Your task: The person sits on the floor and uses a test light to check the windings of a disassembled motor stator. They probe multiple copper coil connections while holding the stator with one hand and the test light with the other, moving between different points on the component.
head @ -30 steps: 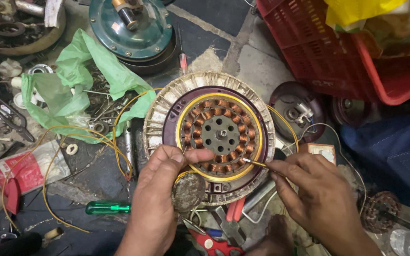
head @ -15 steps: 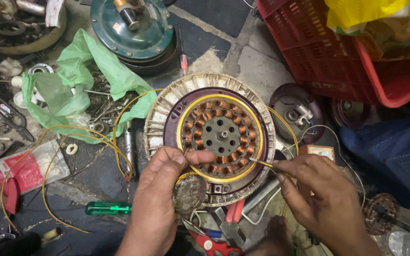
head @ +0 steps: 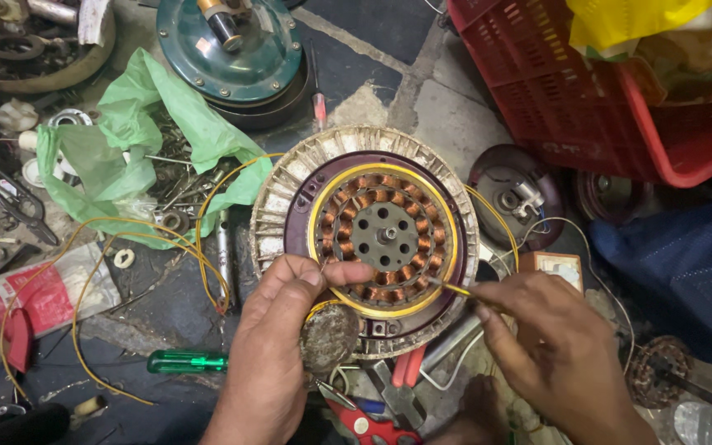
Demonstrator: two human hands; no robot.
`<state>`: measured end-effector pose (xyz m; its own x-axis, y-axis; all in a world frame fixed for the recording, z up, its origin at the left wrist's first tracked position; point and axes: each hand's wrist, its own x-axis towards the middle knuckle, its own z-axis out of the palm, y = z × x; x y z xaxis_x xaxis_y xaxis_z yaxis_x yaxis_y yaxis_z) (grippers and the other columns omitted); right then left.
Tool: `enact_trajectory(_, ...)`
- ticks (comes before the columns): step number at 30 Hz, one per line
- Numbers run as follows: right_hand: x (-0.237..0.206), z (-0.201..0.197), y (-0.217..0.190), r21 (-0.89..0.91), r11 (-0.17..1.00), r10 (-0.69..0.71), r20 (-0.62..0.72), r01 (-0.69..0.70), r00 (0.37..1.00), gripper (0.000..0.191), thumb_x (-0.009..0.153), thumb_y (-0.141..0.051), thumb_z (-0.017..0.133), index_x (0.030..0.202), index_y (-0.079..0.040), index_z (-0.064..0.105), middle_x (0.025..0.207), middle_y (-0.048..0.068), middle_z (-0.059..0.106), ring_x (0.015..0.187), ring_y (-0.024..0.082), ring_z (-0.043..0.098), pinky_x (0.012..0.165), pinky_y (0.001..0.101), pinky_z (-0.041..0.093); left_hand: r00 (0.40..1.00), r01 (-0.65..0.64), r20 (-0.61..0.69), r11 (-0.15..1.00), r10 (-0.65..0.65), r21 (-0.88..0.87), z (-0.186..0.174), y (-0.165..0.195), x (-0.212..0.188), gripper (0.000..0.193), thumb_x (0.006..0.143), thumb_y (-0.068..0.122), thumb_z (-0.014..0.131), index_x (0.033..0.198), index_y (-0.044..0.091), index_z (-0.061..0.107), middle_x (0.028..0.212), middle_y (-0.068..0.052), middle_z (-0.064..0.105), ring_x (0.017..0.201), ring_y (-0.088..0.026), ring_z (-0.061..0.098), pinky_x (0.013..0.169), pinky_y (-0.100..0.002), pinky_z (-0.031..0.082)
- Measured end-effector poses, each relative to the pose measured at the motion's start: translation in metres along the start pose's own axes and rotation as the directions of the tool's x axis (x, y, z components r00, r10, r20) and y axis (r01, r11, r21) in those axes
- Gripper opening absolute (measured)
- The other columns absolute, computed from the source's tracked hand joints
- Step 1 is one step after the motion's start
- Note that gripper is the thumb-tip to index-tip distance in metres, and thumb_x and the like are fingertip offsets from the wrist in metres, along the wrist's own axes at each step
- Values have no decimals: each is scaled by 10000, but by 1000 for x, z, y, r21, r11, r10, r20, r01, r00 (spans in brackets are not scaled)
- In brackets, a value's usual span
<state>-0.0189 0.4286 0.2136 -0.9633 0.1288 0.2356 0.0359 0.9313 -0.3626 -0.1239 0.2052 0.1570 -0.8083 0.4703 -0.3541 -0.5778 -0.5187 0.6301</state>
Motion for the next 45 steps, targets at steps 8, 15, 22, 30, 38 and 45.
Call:
enact_trajectory(8, 1, 2, -2, -48, 995, 87, 47, -84, 995, 296, 761, -99, 766, 1051, -157, 778, 852, 45, 678, 757, 220, 666, 666, 347, 536, 1000, 3, 7, 1000, -2, -10, 0, 1, 1, 164, 1017, 127, 430, 966, 25, 548, 1112, -216, 762, 912, -202, 718, 854, -363, 586)
enact_trajectory(15, -2, 1, -2, -77, 996, 44, 54, -40, 998, 274, 761, -97, 764, 1030, -147, 774, 850, 41, 676, 767, 209, 675, 657, 343, 541, 1000, 17, -3, 1000, -17, -11, 0, 2, 0, 171, 1018, 135, 430, 971, 26, 553, 1113, -209, 765, 914, -202, 718, 857, -362, 584)
enact_trajectory(22, -12, 11, -8, 269, 949, 152, 70, -166, 986, 276, 819, -62, 748, 1090, -116, 760, 894, 27, 719, 745, 111, 722, 497, 227, 576, 1000, -4, 5, 1000, 4, 6, 0, 2, 0, 176, 1026, 139, 430, 984, 24, 556, 1111, -203, 762, 924, -195, 703, 863, -358, 578)
enact_trajectory(30, -13, 16, -14, 138, 984, 108, 55, -115, 993, 293, 812, -90, 760, 1104, -118, 764, 868, 60, 713, 784, 184, 725, 690, 309, 570, 1000, -15, 21, 1000, 14, 9, -1, 2, 0, 177, 1018, 146, 428, 967, 25, 547, 1093, -227, 771, 938, -222, 727, 884, -371, 591)
enact_trajectory(38, -14, 17, -12, 130, 980, 139, 95, -151, 986, 278, 807, -101, 758, 1084, -120, 769, 850, 57, 719, 777, 192, 731, 690, 313, 570, 999, -13, 38, 1000, 14, -25, -4, 0, -1, 166, 1016, 149, 430, 969, 33, 539, 1096, -253, 765, 945, -255, 729, 887, -410, 589)
enact_trajectory(45, -15, 14, -4, 148, 980, 125, 78, -135, 989, 241, 798, -100, 760, 1038, -117, 771, 847, 48, 722, 793, 176, 716, 696, 303, 578, 998, -49, 51, 998, 47, 41, -7, -4, 0, 156, 1023, 157, 433, 971, 47, 531, 1113, -276, 769, 979, -252, 728, 925, -396, 578)
